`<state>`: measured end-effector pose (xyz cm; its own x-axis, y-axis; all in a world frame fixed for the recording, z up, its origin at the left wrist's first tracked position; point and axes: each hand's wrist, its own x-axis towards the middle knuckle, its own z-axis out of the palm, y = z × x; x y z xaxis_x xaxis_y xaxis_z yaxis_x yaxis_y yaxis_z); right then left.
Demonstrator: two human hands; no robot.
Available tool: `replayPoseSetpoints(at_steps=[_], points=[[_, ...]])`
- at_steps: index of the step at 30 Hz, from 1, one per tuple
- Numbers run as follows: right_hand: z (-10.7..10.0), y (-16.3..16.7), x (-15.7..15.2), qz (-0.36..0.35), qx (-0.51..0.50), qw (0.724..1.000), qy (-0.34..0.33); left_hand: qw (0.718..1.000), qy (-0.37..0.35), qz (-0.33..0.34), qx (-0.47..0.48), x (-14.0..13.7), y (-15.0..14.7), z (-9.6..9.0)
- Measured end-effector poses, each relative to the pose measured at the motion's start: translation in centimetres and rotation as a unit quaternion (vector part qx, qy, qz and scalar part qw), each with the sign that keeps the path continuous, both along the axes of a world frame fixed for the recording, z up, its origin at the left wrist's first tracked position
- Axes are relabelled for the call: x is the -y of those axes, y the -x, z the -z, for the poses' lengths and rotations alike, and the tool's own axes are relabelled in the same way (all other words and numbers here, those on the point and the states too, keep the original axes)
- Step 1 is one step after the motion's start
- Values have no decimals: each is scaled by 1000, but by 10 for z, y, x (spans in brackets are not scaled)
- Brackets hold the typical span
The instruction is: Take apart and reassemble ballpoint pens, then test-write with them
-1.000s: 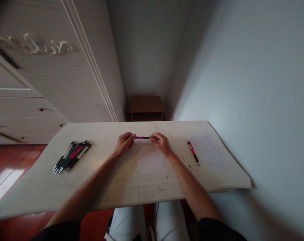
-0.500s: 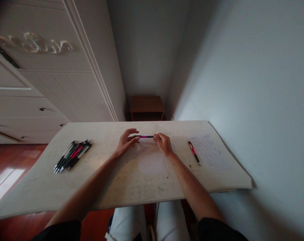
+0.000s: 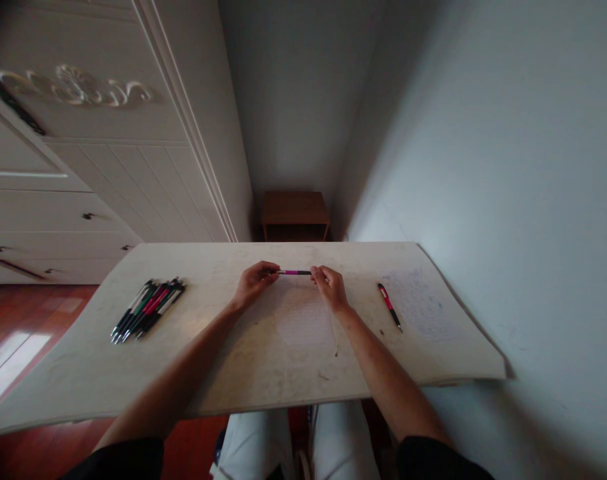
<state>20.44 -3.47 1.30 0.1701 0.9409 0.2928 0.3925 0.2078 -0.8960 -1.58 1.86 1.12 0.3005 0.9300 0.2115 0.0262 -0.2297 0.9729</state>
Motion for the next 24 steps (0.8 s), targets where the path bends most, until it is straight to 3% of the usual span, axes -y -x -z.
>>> replayPoseSetpoints(at_steps=[6, 14, 24], points=[[2, 0, 0, 2, -6, 1000, 0, 1000, 11, -12, 22, 1, -1, 0], [3, 0, 0, -1, -29, 1000, 0, 999, 20, -5, -33, -1, 2, -3], [1, 1, 0, 0, 3, 1000, -2, 998, 39, -3, 44, -5, 3, 0]])
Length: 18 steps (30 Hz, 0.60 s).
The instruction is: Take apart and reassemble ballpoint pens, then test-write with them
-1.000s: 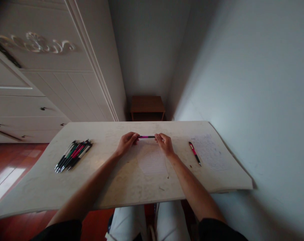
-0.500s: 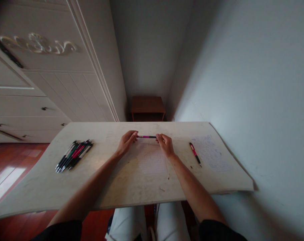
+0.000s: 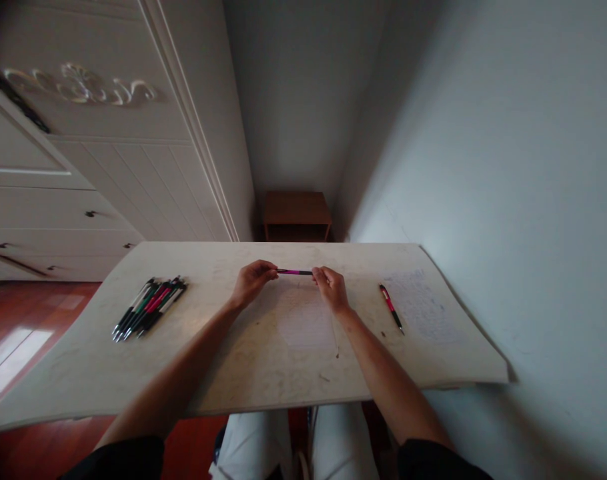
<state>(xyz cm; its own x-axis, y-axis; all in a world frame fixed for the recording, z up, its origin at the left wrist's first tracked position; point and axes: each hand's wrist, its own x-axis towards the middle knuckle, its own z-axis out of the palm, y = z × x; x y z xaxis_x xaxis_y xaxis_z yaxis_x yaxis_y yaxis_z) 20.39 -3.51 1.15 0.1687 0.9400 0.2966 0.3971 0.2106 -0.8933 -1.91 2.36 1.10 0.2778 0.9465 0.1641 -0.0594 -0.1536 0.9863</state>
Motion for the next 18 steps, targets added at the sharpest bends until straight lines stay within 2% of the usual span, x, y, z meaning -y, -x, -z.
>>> replayPoseSetpoints(at_steps=[5, 12, 18], points=[[-3, 2, 1, 17, 22, 1000, 3, 1000, -14, -16, -7, -2, -1, 2], [-6, 5, 4, 5, -3, 1000, 29, 1000, -6, -23, -4, -3, -2, 5], [1, 1, -2, 18, -55, 996, 67, 999, -20, -39, -6, -3, -3, 7]])
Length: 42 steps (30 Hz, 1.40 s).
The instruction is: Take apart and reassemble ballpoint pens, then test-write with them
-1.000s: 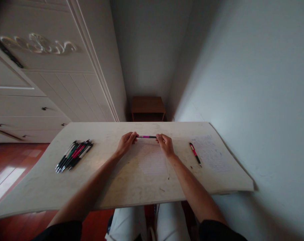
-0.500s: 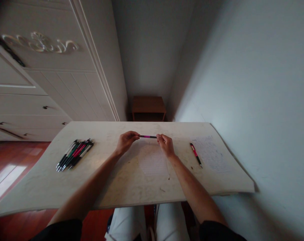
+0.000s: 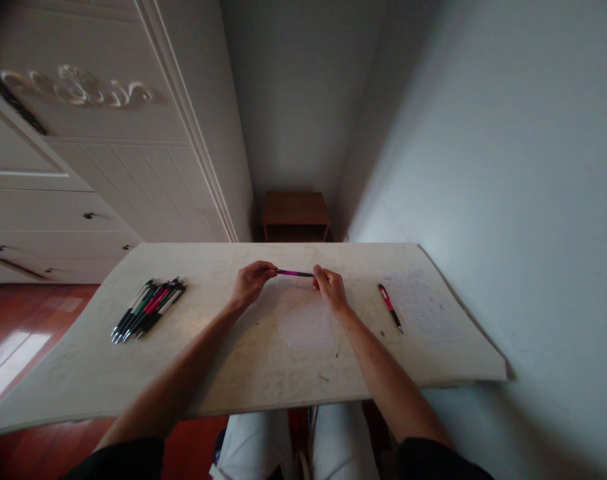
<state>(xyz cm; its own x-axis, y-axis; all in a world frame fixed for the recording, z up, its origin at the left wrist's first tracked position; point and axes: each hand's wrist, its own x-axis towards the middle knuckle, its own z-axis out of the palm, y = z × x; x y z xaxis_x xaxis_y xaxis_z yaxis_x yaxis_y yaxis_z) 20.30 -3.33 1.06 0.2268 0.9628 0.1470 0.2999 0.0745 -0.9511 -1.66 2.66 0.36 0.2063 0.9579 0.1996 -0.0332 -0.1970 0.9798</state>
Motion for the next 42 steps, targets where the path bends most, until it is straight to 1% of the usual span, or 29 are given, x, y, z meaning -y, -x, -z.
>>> replayPoseSetpoints(at_steps=[3, 6, 11, 16, 18, 21, 26, 30, 33, 37, 39, 42], points=[[2, -1, -1, 21, -12, 1000, -3, 1000, -8, -26, -3, 0, 2, -1], [1, 0, -1, 12, -5, 1000, -19, 999, -10, -40, 4, 0, 2, -2], [2, 2, -1, -17, -9, 999, -31, 1000, -20, -23, 1, 1, 1, -3], [4, -1, -2, -17, 31, 997, -64, 1000, -6, -4, -5, 5, 2, -8], [3, -2, -2, -16, 49, 995, -81, 1000, 3, 8, -5, 7, 3, -11], [1, -4, 0, -30, 77, 990, -111, 1000, -1, 7, -19, 8, 5, -15], [-4, -7, -2, -69, 136, 970, -191, 999, -16, -3, -40, 7, 6, -17], [-6, -10, -4, -75, 141, 960, -231, 999, -15, 11, -28, 8, 5, -16], [-7, -10, -4, -71, 132, 965, -217, 1000, -16, 3, -26, 8, 3, -14], [-6, -8, -3, -74, 103, 978, -164, 999, -6, -24, -26, 5, 4, -13], [-5, -7, -3, -66, 89, 983, -144, 999, -4, -32, -28, 4, 5, -14], [-5, -7, -2, -47, 94, 987, -118, 999, -4, -32, -37, 4, 6, -15]])
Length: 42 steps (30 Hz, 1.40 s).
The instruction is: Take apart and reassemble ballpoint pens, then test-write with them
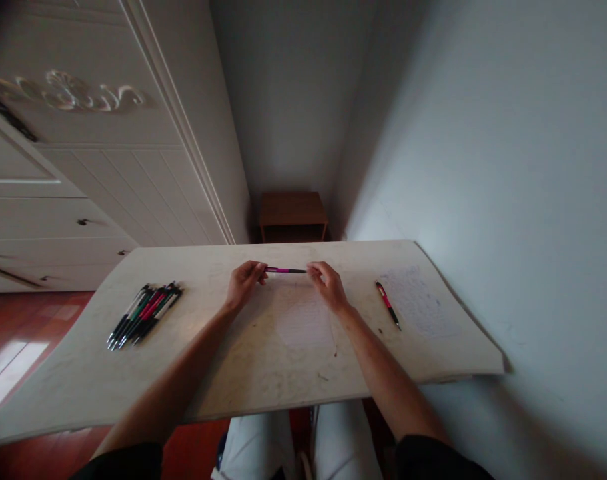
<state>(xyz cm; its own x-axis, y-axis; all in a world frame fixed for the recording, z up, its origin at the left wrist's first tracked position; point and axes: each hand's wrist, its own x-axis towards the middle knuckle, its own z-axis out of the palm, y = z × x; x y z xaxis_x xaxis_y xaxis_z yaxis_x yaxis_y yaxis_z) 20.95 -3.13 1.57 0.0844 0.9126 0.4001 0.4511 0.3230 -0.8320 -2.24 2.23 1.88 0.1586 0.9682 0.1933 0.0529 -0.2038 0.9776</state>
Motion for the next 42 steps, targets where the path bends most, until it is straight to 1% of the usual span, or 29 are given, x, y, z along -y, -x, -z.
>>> replayPoseSetpoints(at_steps=[2, 5, 10, 13, 16, 20, 22, 27, 30, 34, 37, 42], points=[[0, -1, 0, 4, 14, 1000, 15, 1000, -3, 4, -8, 1, 0, 0], [1, -2, 0, -8, 23, 999, 24, 1000, -7, 7, -12, 1, 0, 1], [2, 0, -1, -4, 20, 1000, -16, 1000, 1, -2, 10, -1, -1, 4], [1, 0, -2, -10, 21, 1000, -15, 1000, 7, -9, 17, -2, -2, 4], [-1, 0, -1, -14, 22, 999, -20, 1000, 15, -17, 3, 0, -2, 2], [-4, -1, -1, -17, 22, 999, -36, 999, 11, -31, -41, 2, -1, 1], [-5, -1, -1, -16, 20, 999, -35, 998, 20, -29, -53, 3, 0, 2], [-3, -4, -2, -12, 6, 999, -35, 996, 65, -22, -51, 4, 0, 5], [-1, -4, -3, -5, -9, 999, -36, 998, 57, 4, -14, 5, -1, 4], [-1, -5, -3, 4, -22, 999, -34, 997, 1, 66, 36, 6, -2, 2], [-3, -4, -2, 4, -18, 999, -32, 997, -17, 68, 36, 4, -2, 2], [-2, -4, -2, 15, -21, 1000, 2, 996, -1, 69, 53, 0, -3, 5]])
